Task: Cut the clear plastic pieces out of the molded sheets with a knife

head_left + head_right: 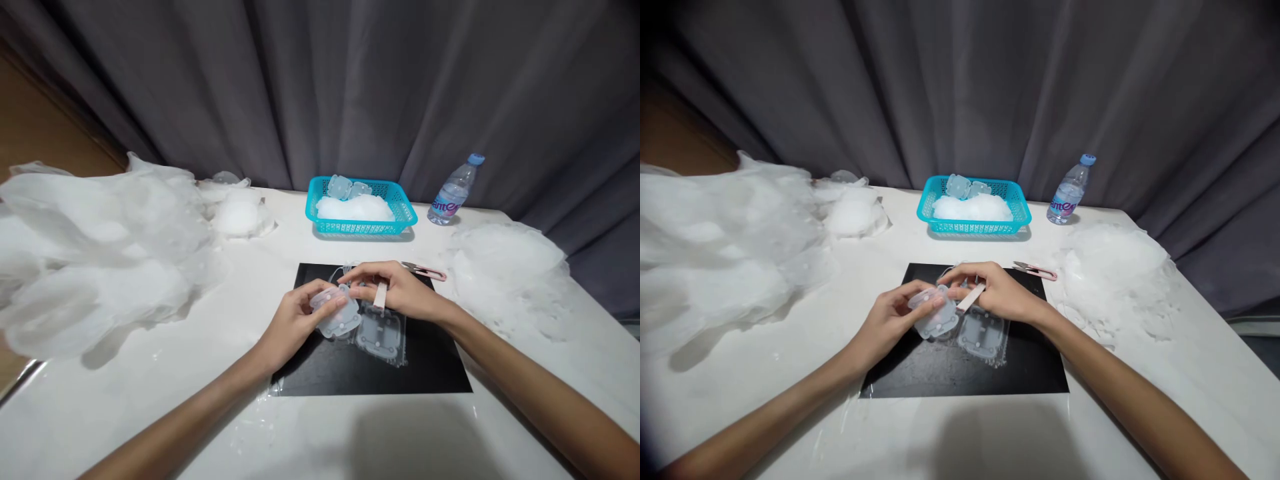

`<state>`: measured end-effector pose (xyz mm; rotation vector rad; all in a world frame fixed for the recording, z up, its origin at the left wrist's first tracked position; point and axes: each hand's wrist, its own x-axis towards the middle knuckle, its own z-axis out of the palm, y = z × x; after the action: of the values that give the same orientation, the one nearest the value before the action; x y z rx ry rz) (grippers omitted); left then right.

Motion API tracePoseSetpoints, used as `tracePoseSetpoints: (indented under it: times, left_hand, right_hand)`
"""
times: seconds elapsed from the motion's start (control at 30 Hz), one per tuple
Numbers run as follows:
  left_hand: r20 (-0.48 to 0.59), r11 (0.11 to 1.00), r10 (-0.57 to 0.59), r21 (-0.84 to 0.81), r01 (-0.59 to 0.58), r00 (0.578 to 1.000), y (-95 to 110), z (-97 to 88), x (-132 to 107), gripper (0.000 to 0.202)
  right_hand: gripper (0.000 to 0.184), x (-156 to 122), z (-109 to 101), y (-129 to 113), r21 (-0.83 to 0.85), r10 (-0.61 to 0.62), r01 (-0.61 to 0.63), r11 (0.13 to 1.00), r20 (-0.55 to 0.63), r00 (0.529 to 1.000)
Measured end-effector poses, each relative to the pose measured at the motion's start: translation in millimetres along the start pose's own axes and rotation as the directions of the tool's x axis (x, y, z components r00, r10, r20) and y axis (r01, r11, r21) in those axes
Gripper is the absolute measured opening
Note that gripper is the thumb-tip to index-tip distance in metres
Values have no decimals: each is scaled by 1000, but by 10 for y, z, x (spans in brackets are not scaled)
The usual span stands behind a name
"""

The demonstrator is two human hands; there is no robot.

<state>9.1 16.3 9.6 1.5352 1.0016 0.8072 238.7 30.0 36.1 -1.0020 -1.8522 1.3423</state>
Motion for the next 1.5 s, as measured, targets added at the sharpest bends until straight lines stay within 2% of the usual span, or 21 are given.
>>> tracePoseSetpoints:
  times: [0.2,0.27,0.33,0.43,0.5,0.63,0.73,0.8,0.87,0.93,1.0,1.07,1.17,1.27,1.4,1.5]
  left_hand:
    - [1,998,22,51,-22,1000,-9,-61,35,35]
    - [72,989,66,129,-75,995,-19,-129,35,36]
    - [201,948,111,272,-164,973,-37,-200,20,47]
    - [331,803,171,499,-326,928,-64,-267,-20,70]
    - [351,689,218,606,-398,911,-70,-273,-51,69]
    - [375,456,341,736,-500,862,-72,-244,-115,49]
    - [403,297,401,793,-533,823,-81,-219,-148,40]
    - [433,220,433,800,-558,791,-83,-189,-159,39]
    - [487,183,450,770,-611,748,-81,-133,-169,40]
    - [550,202,432,713,-671,715,-84,-55,-185,41]
    - [578,260,401,673,-693,711,-99,26,-204,47]
    - [582,306,373,658,-689,722,-121,83,-215,58]
    - [588,359,335,643,-677,736,-135,102,-203,62]
    - [596,418,296,622,-662,747,-99,59,-169,71]
    - [645,438,235,597,-671,727,-24,-27,-139,64]
    - [632,466,257,581,-667,731,-17,-67,-136,55]
  right_hand:
    - [22,44,72,152,-24,45,-48,999,-101,994]
    - [23,83,42,208,-11,42,-44,999,-134,990]
    - [23,170,-42,230,-29,2,-7,1000,-162,987]
    - [27,436,-271,159,-147,-91,59,987,-222,971]
    - [26,690,-478,56,-287,-133,35,957,-328,935]
    - [18,1152,-869,-141,-413,-154,-118,903,-568,809]
    - [15,1235,-986,-193,-459,-132,-278,844,-680,721]
    - [14,1114,-948,-187,-490,-145,-330,807,-706,693]
    - [19,863,-831,-158,-531,-175,-327,782,-691,702]
    - [24,514,-662,-106,-569,-203,-293,768,-650,733]
    - [32,118,-478,-26,-602,-240,-244,760,-609,756]
    - [42,-265,-312,74,-618,-314,-126,776,-552,772]
    - [50,-682,-145,212,-374,-125,-57,926,-446,886]
    - [44,-840,-73,263,-227,-23,-64,972,-358,933]
    - [19,-836,-23,219,-291,-71,-14,957,-280,957]
    - [10,-848,41,195,-274,-100,44,961,-196,976]
